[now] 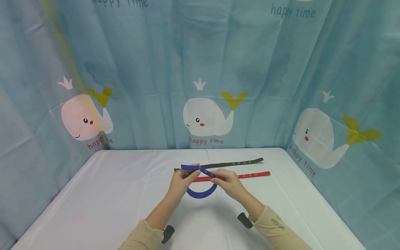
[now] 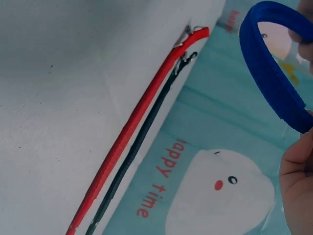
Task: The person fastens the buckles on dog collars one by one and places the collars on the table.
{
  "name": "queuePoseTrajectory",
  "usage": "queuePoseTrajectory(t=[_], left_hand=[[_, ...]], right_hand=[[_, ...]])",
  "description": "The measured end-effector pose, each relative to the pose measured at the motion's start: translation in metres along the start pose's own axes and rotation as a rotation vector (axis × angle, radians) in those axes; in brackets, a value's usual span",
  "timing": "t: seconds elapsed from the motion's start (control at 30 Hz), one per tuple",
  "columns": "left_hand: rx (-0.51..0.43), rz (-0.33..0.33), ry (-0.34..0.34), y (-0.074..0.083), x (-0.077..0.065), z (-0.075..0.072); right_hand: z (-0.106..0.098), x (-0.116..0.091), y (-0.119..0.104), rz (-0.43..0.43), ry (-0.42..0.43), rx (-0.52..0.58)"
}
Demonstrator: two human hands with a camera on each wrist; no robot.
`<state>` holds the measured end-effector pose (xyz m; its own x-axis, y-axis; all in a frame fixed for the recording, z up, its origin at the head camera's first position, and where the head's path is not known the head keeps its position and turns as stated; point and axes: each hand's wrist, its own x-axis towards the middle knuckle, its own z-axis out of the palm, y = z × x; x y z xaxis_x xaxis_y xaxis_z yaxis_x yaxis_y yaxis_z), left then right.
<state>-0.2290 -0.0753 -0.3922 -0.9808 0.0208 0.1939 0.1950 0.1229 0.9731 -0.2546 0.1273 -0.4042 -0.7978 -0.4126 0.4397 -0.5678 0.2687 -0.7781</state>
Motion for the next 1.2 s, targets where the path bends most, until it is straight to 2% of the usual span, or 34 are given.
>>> queuePoseTrajectory(t=[0.1, 0.17, 0.33, 0.4, 0.47, 0.57, 0.73, 0.9, 1.07, 1.2], left_hand=[[0.001, -0.006, -0.006, 0.0, 0.0, 0.001], [-0.001, -0.012, -0.002, 0.001, -0.001, 0.002], [0.034, 0.006, 0.01, 0.002, -0.001, 0.004], [0.085, 0.022, 0.003, 0.002, 0.0, 0.004], [0.141, 0.043, -0.014, 0.001, 0.001, 0.004], [0.239, 0.093, -0.042, 0.0, 0.003, 0.004], [0.342, 0.211, -0.075, 0.001, 0.003, 0.005], [0.424, 0.279, -0.083, 0.0, 0.004, 0.006], [0.541, 0.365, -0.046, 0.0, 0.003, 0.007], [0.59, 0.386, -0.032, 0.0, 0.001, 0.008]], right_hand=[[0.002, 0.002, 0.0, 0.002, -0.004, -0.01], [0.002, 0.001, -0.001, 0.033, 0.011, -0.021], [-0.005, 0.001, -0.004, 0.089, 0.147, -0.014], [-0.009, 0.004, -0.007, 0.049, 0.207, -0.026], [-0.012, 0.009, -0.014, -0.014, 0.232, -0.062], [-0.016, 0.019, -0.026, -0.124, 0.19, -0.135], [-0.012, 0.035, -0.046, -0.226, 0.038, -0.21], [-0.005, 0.043, -0.057, -0.266, -0.038, -0.241], [0.0, 0.045, -0.057, -0.252, -0.101, -0.262], [0.002, 0.046, -0.058, -0.248, -0.144, -0.283]])
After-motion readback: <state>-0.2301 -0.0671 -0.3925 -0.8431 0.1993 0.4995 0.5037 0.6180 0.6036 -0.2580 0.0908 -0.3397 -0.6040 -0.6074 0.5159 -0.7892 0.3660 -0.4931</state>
